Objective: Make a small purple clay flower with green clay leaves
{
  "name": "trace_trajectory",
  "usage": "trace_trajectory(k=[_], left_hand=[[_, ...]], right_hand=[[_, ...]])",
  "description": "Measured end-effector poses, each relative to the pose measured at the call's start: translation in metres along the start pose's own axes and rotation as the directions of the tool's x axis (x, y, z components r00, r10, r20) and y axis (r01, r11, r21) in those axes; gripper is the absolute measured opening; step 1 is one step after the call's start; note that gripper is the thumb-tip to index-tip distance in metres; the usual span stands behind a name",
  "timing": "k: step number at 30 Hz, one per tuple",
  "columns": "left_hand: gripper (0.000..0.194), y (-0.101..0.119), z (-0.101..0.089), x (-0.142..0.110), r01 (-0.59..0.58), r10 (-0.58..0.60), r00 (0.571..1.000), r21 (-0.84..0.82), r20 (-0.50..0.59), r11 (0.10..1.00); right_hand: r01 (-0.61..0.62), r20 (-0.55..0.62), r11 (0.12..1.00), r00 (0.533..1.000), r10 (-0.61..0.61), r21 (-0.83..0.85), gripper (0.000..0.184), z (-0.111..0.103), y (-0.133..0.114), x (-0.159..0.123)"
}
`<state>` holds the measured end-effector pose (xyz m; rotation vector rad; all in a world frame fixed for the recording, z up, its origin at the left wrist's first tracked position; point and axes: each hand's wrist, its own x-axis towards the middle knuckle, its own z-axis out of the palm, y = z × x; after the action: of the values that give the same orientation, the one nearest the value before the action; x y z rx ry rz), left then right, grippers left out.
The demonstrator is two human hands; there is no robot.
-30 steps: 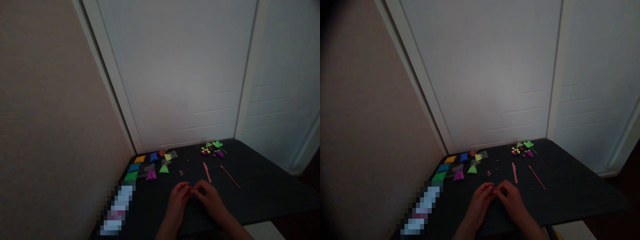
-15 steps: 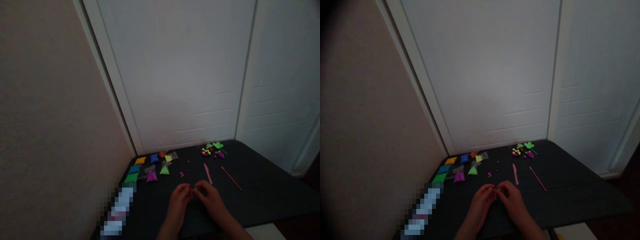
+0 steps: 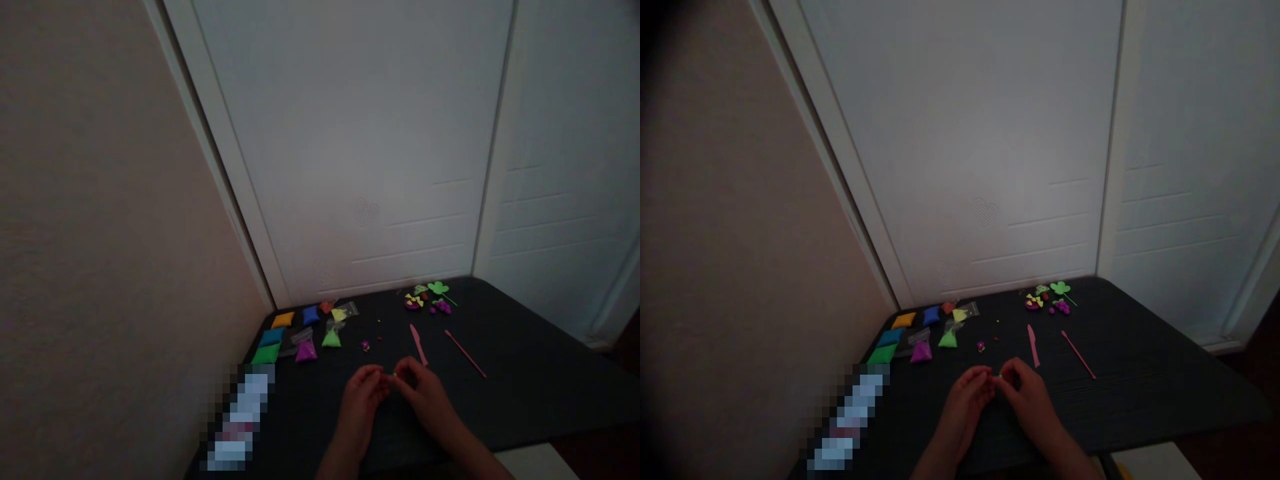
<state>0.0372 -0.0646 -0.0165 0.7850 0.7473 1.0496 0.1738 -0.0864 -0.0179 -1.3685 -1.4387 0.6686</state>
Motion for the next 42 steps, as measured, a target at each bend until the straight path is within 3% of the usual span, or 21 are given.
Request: trace_trajectory(k=[7, 13, 20, 28, 34, 42], left_hand=[[0.022, -0.0012, -0.0017, 0.0016, 0.007, -0.007, 1.000, -0.006, 0.005, 1.000], [0.020, -0.0020, -0.0020, 0.0023, -0.002, 0.002, 1.000, -0.009, 0.008, 1.000], [0.020, -0.0028, -0.0032, 0.0029, 0.009, -0.009, 1.000, -0.018, 0.020, 1.000], [0.020, -0.0026, -0.0020, 0.0023, 0.001, 0.000, 1.000, -0.013, 0.018, 1.000], [0.021, -0.0028, -0.0025, 0.0027, 0.012, -0.012, 1.000, -0.013, 0.006, 1.000], [0.019, -0.0039, -0.0027, 0.0037, 0.001, -0.001, 1.000, -0.020, 0.014, 1.000]], right_hand=[[0.011, 0.026, 1.000, 1.000, -0.012, 0.009, 0.027, -0.0028, -0.0051, -0.0005], [-0.003, 0.023, 1.000, 1.000, 0.003, 0.011, 0.016, -0.0010, -0.0016, -0.0005], [0.024, 0.003, 1.000, 1.000, -0.024, 0.013, 0.024, -0.0020, -0.0006, 0.0009], [0.014, -0.001, 1.000, 1.000, -0.014, 0.001, 0.015, -0.0007, 0.0016, 0.0005], [0.024, 0.025, 1.000, 0.999, -0.024, -0.004, 0.025, -0.0032, -0.0020, 0.0011], [0.011, 0.037, 1.000, 0.999, -0.011, -0.002, 0.016, -0.0013, -0.0003, 0.0008]])
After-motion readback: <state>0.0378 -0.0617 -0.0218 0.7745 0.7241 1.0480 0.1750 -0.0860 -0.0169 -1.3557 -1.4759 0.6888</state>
